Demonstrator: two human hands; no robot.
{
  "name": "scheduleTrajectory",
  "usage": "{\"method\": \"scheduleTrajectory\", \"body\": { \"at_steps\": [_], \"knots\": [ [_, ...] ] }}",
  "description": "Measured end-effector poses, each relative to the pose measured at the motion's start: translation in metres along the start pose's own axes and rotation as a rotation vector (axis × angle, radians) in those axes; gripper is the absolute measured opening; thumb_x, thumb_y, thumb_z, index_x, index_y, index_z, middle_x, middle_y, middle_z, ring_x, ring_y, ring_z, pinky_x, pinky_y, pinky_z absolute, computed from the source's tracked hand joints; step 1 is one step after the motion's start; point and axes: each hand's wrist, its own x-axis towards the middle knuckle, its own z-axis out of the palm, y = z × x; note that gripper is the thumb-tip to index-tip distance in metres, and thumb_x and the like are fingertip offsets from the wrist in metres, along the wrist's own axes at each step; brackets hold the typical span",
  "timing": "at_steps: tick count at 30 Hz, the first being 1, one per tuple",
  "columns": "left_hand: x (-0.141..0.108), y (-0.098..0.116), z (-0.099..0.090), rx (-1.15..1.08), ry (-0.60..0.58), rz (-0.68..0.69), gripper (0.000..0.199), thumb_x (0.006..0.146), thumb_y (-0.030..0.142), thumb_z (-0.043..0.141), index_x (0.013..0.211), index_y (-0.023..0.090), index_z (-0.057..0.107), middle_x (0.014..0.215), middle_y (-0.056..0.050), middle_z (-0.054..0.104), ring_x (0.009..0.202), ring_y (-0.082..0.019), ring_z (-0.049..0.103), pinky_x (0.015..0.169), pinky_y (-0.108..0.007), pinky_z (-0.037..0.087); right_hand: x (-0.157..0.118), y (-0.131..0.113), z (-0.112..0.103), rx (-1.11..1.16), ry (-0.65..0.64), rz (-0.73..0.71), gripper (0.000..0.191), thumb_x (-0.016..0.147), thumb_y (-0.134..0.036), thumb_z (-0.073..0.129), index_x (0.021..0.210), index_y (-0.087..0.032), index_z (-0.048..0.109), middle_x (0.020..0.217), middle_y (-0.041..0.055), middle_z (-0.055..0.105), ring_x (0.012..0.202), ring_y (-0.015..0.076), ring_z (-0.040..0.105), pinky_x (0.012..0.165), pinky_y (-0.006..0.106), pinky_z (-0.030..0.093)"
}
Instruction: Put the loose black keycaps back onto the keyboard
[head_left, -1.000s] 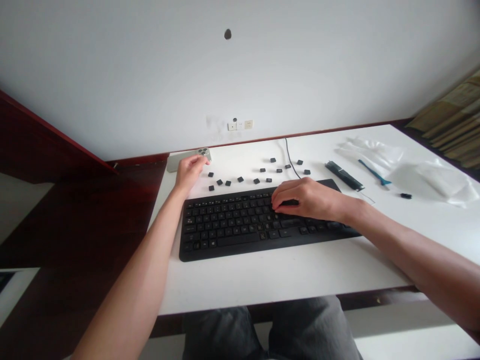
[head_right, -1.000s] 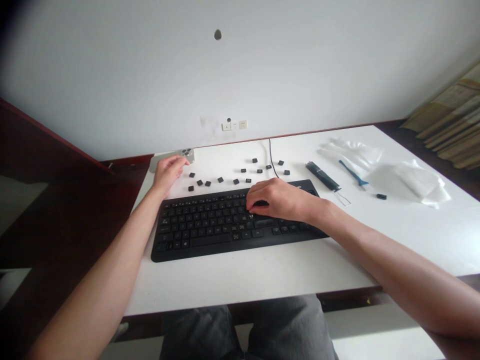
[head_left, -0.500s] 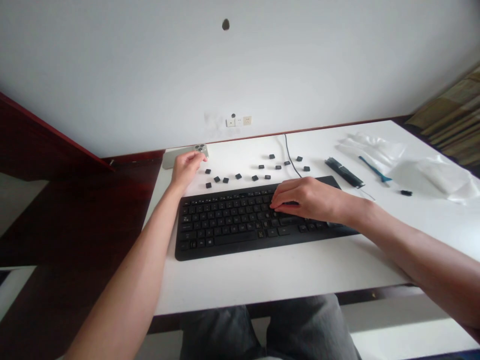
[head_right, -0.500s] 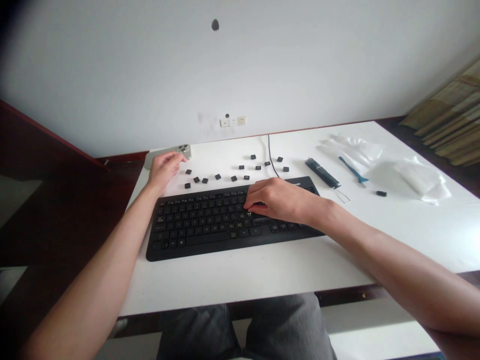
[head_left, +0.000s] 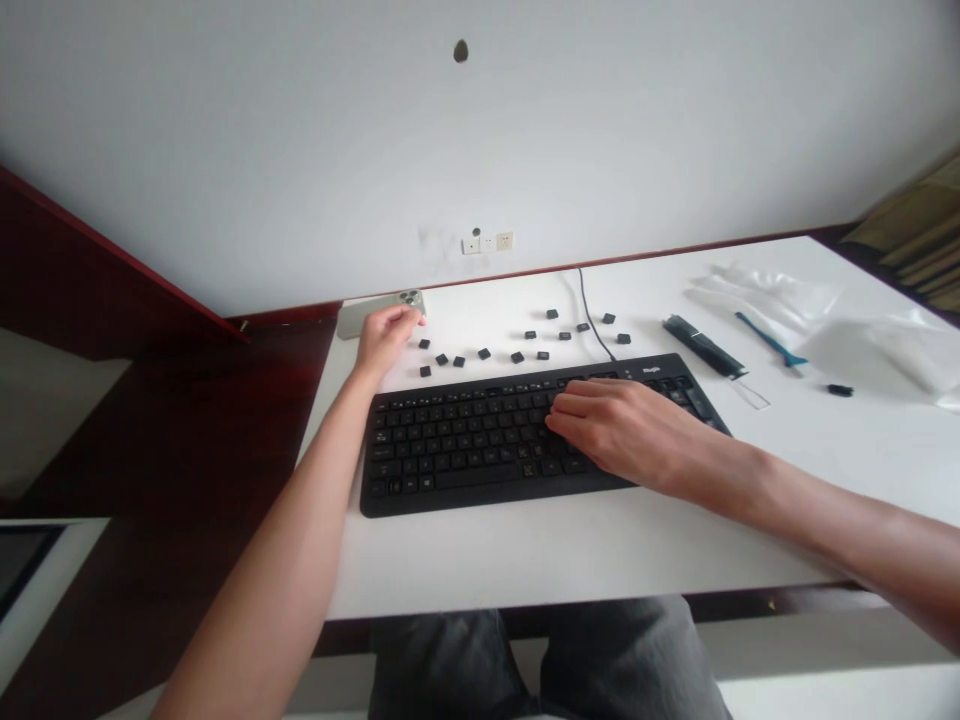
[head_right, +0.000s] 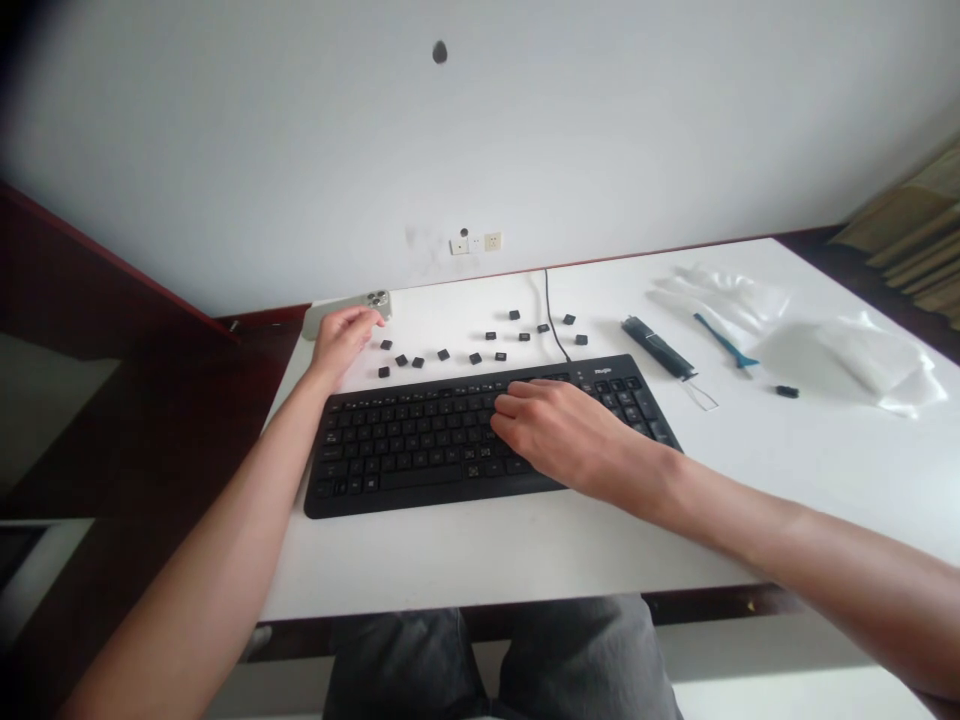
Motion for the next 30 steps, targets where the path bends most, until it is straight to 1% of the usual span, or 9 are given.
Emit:
{"method": "scheduleTrajectory", "body": {
  "at_steps": [4,6,9,12,16,20,24,27,30],
  "knots": [
    [0.000,0.002,-0.009,0.018,-0.110,-0.006,0.031,0.080,0.047,0.079,0.084,0.016,0.077,0.076,-0.004,0.070,0.067,-0.013,0.055,0.062,-0.025,0.040,0.001,0.014,0.008,0.141,0.086,0.017,0.028,0.103,-0.012,0.056,0.080,-0.020,0.070,0.075,0.0040,0.067,0.069,0.0188,0.061,0.063,0.034,0.045],
    [-0.001,0.004,-0.016,0.040,-0.203,-0.012,0.036,0.077,0.049,0.083,0.090,0.016,0.079,0.085,-0.007,0.075,0.073,-0.015,0.061,0.069,-0.026,0.045,0.002,0.024,0.012,0.231,0.152,0.013,0.027,0.105,-0.018,0.055,0.087,-0.021,0.075,0.078,0.0042,0.070,0.070,0.0194,0.065,0.066,0.035,0.049],
    [-0.003,0.006,-0.025,0.135,-0.278,0.028,0.036,0.078,0.049,0.084,0.093,0.017,0.081,0.073,-0.002,0.067,0.064,-0.014,0.054,0.064,-0.026,0.040,0.003,0.037,0.016,0.316,0.240,0.012,0.023,0.105,-0.022,0.057,0.101,-0.023,0.080,0.089,0.0058,0.077,0.079,0.0219,0.072,0.073,0.037,0.055],
    [-0.004,0.006,-0.028,0.303,-0.288,0.106,0.030,0.083,0.048,0.082,0.091,0.019,0.082,0.057,0.007,0.041,0.055,-0.011,0.033,0.058,-0.027,0.024,0.002,0.046,0.017,0.328,0.309,0.057,0.021,0.105,-0.026,0.059,0.106,-0.025,0.080,0.095,0.0057,0.080,0.084,0.0233,0.075,0.078,0.038,0.058],
    [-0.005,0.009,-0.029,0.407,-0.297,0.164,0.027,0.087,0.047,0.080,0.093,0.021,0.083,0.060,0.008,0.027,0.056,-0.011,0.026,0.061,-0.029,0.019,-0.001,0.057,0.017,0.310,0.363,0.112,0.021,0.105,-0.030,0.060,0.105,-0.027,0.081,0.095,0.0041,0.081,0.085,0.0233,0.076,0.079,0.038,0.060],
    [-0.010,0.025,-0.026,0.473,-0.329,0.137,0.032,0.085,0.053,0.082,0.095,0.023,0.085,0.059,0.007,0.028,0.055,-0.012,0.026,0.060,-0.029,0.021,-0.003,0.065,0.019,0.298,0.357,0.136,0.023,0.105,-0.029,0.058,0.106,-0.026,0.081,0.098,0.0039,0.083,0.086,0.0223,0.078,0.079,0.037,0.062],
    [-0.018,0.044,-0.018,0.640,-0.345,0.103,0.034,0.073,0.057,0.091,0.087,0.026,0.087,0.055,0.003,0.046,0.054,-0.015,0.039,0.058,-0.030,0.027,-0.003,0.066,0.019,0.299,0.352,0.155,0.025,0.106,-0.029,0.057,0.105,-0.024,0.082,0.100,0.0044,0.083,0.086,0.0218,0.078,0.078,0.037,0.062],
    [-0.020,0.048,-0.013,0.704,-0.348,0.129,0.030,0.070,0.053,0.094,0.082,0.027,0.087,0.060,-0.002,0.060,0.061,-0.020,0.052,0.059,-0.030,0.033,-0.002,0.065,0.019,0.315,0.346,0.157,0.025,0.105,-0.029,0.058,0.105,-0.023,0.083,0.099,0.0050,0.083,0.085,0.0214,0.078,0.078,0.036,0.062],
    [-0.019,0.046,-0.011,0.751,-0.357,0.147,0.024,0.072,0.048,0.092,0.080,0.027,0.086,0.058,-0.001,0.059,0.057,-0.018,0.051,0.057,-0.030,0.031,-0.002,0.063,0.018,0.330,0.334,0.159,0.025,0.105,-0.027,0.058,0.105,-0.022,0.083,0.099,0.0057,0.083,0.086,0.0212,0.078,0.080,0.035,0.061]
  ]
}}
